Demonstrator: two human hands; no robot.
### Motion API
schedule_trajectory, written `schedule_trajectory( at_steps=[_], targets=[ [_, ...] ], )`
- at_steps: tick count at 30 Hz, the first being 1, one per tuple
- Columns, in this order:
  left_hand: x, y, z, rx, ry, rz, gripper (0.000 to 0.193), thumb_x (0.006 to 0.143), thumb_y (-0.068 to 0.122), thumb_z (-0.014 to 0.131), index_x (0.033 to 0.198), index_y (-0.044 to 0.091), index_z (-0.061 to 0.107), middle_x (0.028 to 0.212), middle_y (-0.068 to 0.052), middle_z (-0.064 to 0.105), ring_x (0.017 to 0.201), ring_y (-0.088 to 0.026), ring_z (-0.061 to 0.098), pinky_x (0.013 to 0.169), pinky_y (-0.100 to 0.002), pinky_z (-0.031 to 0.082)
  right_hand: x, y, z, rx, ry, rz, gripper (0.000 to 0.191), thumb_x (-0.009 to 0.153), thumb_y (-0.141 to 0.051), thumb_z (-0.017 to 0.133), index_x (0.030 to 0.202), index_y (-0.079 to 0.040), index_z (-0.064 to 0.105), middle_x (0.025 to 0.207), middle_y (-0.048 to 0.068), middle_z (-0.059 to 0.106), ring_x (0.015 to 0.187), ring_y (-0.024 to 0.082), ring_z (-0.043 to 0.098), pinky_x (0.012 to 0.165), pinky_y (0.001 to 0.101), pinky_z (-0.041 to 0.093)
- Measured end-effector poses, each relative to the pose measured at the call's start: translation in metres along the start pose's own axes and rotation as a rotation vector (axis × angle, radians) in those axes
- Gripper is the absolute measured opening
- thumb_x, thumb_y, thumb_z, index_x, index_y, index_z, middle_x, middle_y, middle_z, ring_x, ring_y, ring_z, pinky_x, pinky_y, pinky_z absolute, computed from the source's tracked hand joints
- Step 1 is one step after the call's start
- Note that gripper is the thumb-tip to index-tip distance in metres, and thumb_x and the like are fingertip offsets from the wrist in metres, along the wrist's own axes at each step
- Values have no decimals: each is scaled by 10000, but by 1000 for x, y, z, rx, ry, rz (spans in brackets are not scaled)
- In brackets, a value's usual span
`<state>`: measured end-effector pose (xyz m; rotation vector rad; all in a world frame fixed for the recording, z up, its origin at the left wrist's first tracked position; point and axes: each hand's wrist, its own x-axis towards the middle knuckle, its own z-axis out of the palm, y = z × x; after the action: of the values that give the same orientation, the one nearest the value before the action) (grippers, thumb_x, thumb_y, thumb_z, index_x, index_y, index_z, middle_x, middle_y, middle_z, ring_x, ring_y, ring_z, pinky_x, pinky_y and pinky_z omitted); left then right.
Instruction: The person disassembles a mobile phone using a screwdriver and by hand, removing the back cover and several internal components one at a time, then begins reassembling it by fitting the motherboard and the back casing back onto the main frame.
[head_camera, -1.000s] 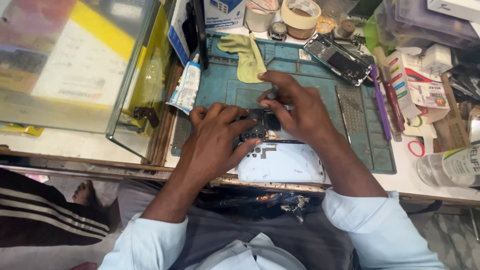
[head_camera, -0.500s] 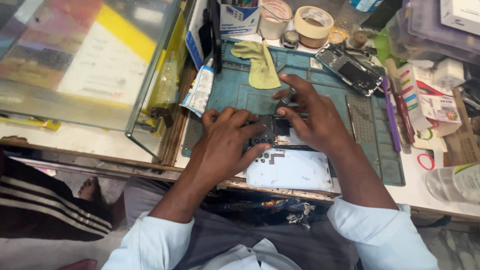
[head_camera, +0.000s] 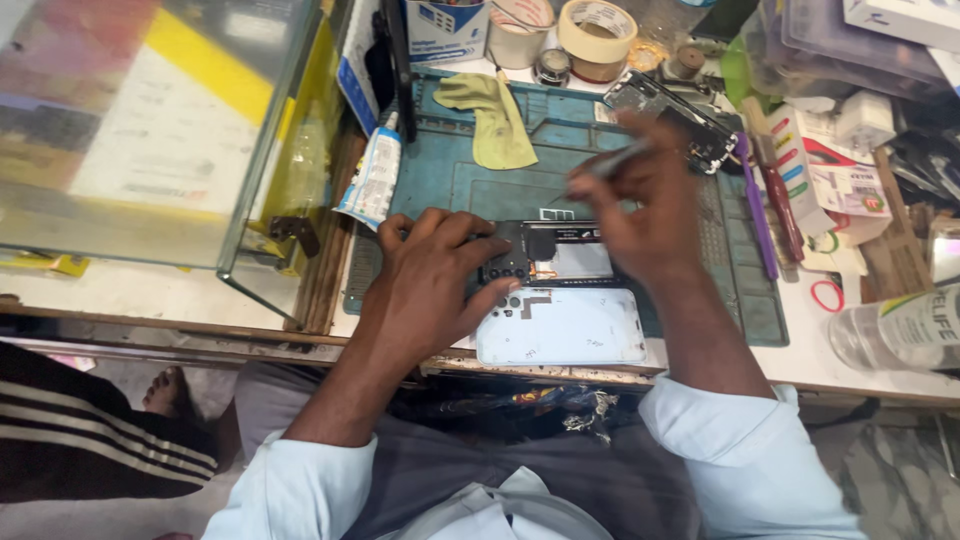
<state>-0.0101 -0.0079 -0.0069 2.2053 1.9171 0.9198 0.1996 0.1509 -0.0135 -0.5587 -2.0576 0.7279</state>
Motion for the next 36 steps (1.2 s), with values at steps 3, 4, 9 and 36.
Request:
schedule_trajectory(
  at_steps=[3,4,9,36],
  targets=[
    [0,0,-1,-14,7,13,386,852,385,779,1145,134,769,1186,-36,665,1166,-243,563,1020,-564,289,-8,4,-34,149,173,20,522,1187,17,641,1561,-113,301,1025,106,720,964,186,757,881,324,688],
    [0,-1,-1,-10,8,14,393,848,387,781,1146,131,767,1188,-37,665,1165,-246,562,1016,-560,289,-12,6,-41,168,201,67,529,1176,22,627,1570,-110,300,1040,97,715,964,172,748,882,320,687],
    [1,-1,-1,-5,11,7,402,835,388,787,1146,132,771,1203,-42,669,1162,-260,557,1001,-554,282,-29,11,-65,93,180,227,594,1078,57,630,1583,-89,354,1021,79,688,896,122,711,808,272,617],
    [1,0,1,3,7,-8,436,831,433,780,1153,139,775,1224,-56,674,1161,-254,555,1008,-552,277,-22,16,-65,-172,157,329,562,1018,45,665,1509,-77,422,945,95,691,743,115,709,594,251,556]
  ],
)
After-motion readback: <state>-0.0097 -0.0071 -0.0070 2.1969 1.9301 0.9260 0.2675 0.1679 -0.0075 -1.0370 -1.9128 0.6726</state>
